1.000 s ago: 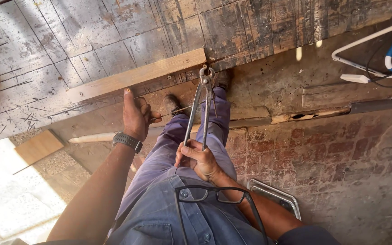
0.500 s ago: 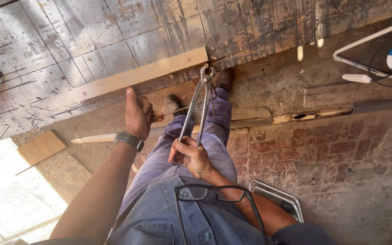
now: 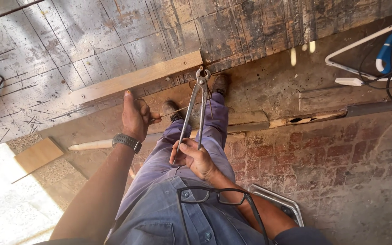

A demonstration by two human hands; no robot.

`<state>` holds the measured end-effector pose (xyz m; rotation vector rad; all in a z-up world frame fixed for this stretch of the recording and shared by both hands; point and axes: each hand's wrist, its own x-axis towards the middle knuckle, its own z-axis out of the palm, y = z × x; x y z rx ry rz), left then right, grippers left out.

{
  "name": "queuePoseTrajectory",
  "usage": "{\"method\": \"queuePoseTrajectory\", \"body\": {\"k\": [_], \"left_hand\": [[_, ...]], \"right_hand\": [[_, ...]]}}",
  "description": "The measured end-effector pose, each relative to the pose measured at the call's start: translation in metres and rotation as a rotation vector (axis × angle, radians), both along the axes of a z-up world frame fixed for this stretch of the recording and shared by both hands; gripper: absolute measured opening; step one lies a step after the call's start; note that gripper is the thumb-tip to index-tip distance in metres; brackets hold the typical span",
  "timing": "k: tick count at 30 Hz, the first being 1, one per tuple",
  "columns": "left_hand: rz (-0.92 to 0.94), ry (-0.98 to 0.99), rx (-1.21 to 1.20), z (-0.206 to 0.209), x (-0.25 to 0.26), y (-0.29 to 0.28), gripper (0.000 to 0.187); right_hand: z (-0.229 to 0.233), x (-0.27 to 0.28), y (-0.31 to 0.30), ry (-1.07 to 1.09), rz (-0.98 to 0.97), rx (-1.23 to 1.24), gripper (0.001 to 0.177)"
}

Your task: The person bends metal rods into rectangular shapes using a wooden jig and a metal bending tool. They repeatedly place the rods into the jig, apply force with the tool to create bends, and then remove the finished pieces to a pile on the workbench.

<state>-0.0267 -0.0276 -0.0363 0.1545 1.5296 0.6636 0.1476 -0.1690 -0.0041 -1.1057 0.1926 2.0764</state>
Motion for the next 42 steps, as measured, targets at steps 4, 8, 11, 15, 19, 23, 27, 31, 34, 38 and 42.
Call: {"method": "queuePoseTrajectory", "body": {"k": [4, 8, 11, 15, 19, 23, 27, 31, 34, 38, 42], "left_hand": [[0.008, 0.001, -0.031, -0.001, -0.001, 0.001, 0.069], [0.011, 0.035, -0.036, 0.003, 0.001, 0.002, 0.069], [0.016, 0.045, -0.029, 0.008, 0.000, 0.004, 0.068], [0.056, 0.118, -0.044, 0.017, 0.000, 0.008, 0.069], [0.099, 0.119, -0.073, 0.029, 0.002, 0.009, 0.067], [0.106, 0.130, -0.071, 0.046, -0.002, 0.013, 0.064], [0.068, 0.064, -0.071, 0.050, -0.010, 0.013, 0.059], [0.065, 0.003, -0.068, 0.051, -0.020, 0.014, 0.051], [0.157, -0.097, -0.053, 0.045, -0.030, 0.017, 0.036], [0.217, -0.271, 0.019, 0.084, -0.032, 0.028, 0.031], [-0.029, -0.312, 0.183, 0.138, -0.044, 0.023, 0.029]], "right_hand": [[0.008, 0.021, 0.001, -0.016, 0.060, 0.054, 0.036], [0.045, 0.055, 0.014, -0.060, 0.158, 0.151, 0.056], [0.069, 0.096, 0.012, -0.089, 0.251, 0.213, 0.057], [0.105, 0.153, -0.003, -0.439, 0.459, 0.353, 0.047], [0.087, 0.156, 0.045, -0.703, 0.539, 0.447, 0.026], [0.060, 0.126, 0.107, -1.009, 0.483, 0.356, 0.024], [0.057, 0.101, 0.132, -0.963, 0.419, 0.267, 0.025], [0.070, 0.101, 0.140, -0.854, 0.397, 0.333, 0.018], [0.087, 0.099, 0.160, -0.726, 0.324, 0.325, 0.021], [0.117, 0.097, 0.196, -0.608, 0.129, 0.224, 0.017], [0.152, 0.105, 0.214, -0.543, 0.187, 0.305, 0.020]]}}
